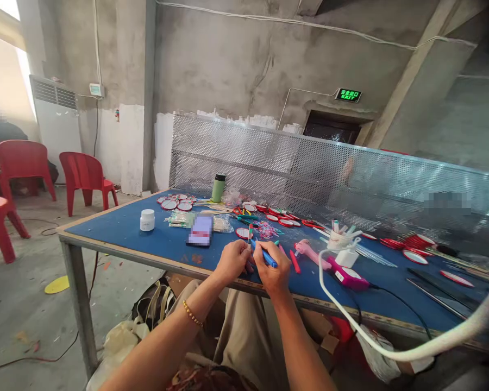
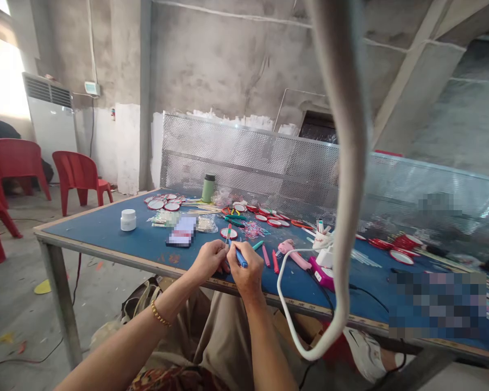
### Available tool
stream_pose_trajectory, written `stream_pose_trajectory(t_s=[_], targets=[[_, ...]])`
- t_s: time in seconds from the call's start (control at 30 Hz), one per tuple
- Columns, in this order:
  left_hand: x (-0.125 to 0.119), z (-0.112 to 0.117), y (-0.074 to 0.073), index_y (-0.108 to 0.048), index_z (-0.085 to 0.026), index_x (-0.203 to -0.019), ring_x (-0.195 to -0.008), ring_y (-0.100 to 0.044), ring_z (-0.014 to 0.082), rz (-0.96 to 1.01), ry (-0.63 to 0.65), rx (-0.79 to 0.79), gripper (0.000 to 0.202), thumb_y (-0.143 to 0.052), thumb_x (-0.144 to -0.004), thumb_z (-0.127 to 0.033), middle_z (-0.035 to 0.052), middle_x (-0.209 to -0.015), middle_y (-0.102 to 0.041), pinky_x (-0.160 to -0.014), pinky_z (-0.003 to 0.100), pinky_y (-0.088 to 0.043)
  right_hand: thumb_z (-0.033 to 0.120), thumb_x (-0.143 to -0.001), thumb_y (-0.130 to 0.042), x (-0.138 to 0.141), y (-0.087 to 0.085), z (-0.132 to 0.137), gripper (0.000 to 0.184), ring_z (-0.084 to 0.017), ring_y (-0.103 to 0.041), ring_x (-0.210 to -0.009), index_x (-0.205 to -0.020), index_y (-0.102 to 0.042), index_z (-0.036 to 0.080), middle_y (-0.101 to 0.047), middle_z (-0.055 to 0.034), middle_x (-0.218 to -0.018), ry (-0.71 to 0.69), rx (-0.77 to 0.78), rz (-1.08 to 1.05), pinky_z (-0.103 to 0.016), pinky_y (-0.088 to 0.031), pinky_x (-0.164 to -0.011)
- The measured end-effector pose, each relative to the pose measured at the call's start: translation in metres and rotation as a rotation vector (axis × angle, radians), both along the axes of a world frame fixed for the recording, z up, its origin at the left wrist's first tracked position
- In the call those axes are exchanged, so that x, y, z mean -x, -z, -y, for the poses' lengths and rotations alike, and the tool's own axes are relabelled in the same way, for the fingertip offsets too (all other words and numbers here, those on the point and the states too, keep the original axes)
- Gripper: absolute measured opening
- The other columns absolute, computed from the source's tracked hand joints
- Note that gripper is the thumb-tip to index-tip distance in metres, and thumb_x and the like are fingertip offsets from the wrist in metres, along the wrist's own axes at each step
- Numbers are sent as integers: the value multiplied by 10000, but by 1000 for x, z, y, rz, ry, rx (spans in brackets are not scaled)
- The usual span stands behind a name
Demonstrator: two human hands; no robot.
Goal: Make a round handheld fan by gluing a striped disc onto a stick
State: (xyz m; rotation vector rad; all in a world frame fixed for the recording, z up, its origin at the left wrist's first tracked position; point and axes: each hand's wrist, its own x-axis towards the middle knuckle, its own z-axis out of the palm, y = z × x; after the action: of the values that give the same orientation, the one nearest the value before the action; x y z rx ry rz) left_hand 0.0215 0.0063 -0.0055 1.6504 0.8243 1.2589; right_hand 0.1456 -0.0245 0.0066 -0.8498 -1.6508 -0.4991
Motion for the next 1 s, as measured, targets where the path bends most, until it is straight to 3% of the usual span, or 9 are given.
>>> stream_pose_trajectory(t_s=[1.0], targets=[[1, 0, 1, -499, -193, -692, -423, -606, 124, -22, -18, -30, 198, -486, -874, -270, -28, -500, -614, -404, 178, -428, 201, -954, -517, 1, 0, 2, 182, -143, -639, -662, -822, -643, 197, -676, -22, -722, -2, 28, 24, -252, -479, -661]])
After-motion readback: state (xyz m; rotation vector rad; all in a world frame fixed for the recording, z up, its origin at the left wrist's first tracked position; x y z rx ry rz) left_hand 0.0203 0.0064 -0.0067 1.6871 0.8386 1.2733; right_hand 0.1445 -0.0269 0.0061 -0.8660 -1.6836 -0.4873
